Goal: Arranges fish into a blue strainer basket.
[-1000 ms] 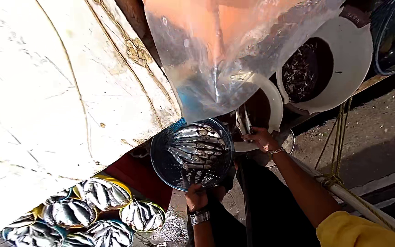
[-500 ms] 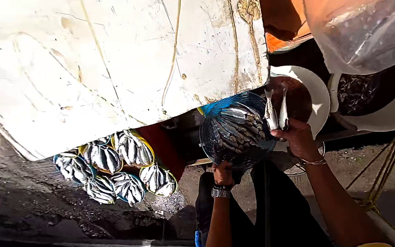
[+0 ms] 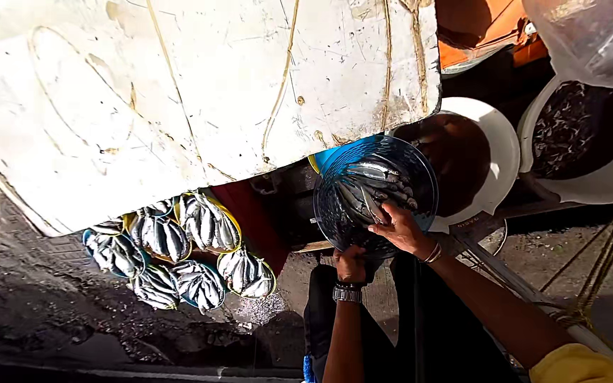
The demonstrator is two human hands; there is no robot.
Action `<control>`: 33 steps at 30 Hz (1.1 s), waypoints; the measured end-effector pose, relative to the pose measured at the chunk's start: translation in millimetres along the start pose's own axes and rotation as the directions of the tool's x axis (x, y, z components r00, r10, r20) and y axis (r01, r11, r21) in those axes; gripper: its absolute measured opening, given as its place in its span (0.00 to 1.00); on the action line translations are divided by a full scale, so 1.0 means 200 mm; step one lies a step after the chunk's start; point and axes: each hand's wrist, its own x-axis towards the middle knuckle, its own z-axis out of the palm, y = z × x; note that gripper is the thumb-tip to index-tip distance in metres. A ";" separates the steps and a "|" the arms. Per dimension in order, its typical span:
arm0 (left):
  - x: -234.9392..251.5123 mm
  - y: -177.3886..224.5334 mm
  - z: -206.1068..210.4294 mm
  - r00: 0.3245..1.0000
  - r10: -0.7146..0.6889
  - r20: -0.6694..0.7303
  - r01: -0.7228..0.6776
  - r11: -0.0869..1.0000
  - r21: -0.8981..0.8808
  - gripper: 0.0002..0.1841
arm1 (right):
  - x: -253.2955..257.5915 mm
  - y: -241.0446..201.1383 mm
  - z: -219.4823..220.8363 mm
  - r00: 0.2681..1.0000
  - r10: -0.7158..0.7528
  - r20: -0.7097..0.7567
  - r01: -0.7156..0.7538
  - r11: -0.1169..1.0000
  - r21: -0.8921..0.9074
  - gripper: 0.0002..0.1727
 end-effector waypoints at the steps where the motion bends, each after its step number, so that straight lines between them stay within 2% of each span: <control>1: 0.00 0.00 0.00 1.000 -0.003 -0.001 0.003 1.000 -0.006 0.19 | -0.01 0.01 -0.02 1.000 0.016 0.005 -0.016 1.000 0.000 0.23; 3: 0.00 0.00 0.00 1.000 -0.007 -0.002 0.007 1.000 -0.008 0.20 | -0.01 0.01 -0.03 1.000 0.016 0.013 -0.016 1.000 -0.011 0.23; 6: 0.01 -0.01 -0.01 1.000 -0.004 0.007 0.004 1.000 -0.008 0.20 | 0.00 -0.02 0.02 0.998 -0.067 -0.020 0.066 0.996 -0.065 0.20; 12: 0.01 -0.01 -0.02 1.000 0.011 0.017 -0.011 1.000 0.002 0.20 | 0.15 -0.07 0.28 0.977 -0.199 -0.071 0.171 0.943 -0.287 0.17; 15: 0.01 -0.01 -0.01 1.000 0.007 0.013 -0.007 1.000 -0.004 0.19 | 0.21 -0.12 0.34 0.995 -0.082 0.064 0.102 0.901 -0.422 0.18; 18: 0.01 -0.01 -0.01 1.000 0.007 0.017 -0.007 1.000 -0.024 0.18 | 0.21 -0.18 0.34 0.981 0.040 0.188 0.055 0.879 -0.473 0.18; 21: 0.01 -0.01 0.00 1.000 -0.003 0.004 0.003 1.000 -0.026 0.17 | 0.21 -0.15 0.24 0.975 0.032 0.219 0.033 0.958 -0.285 0.22; 25: 0.02 0.00 -0.02 1.000 -0.019 0.005 0.019 1.000 -0.022 0.20 | 0.14 -0.06 0.02 0.987 -0.100 0.127 0.089 0.992 0.091 0.25; 30: 0.03 0.01 -0.02 0.998 -0.058 -0.003 0.058 0.998 -0.014 0.21 | 0.04 0.01 -0.18 0.991 -0.118 -0.059 0.126 0.978 0.168 0.25; 33: 0.04 0.01 -0.02 0.998 -0.064 -0.004 0.064 0.998 -0.010 0.20 | 0.03 0.01 -0.24 0.970 -0.154 -0.186 0.185 0.969 0.164 0.19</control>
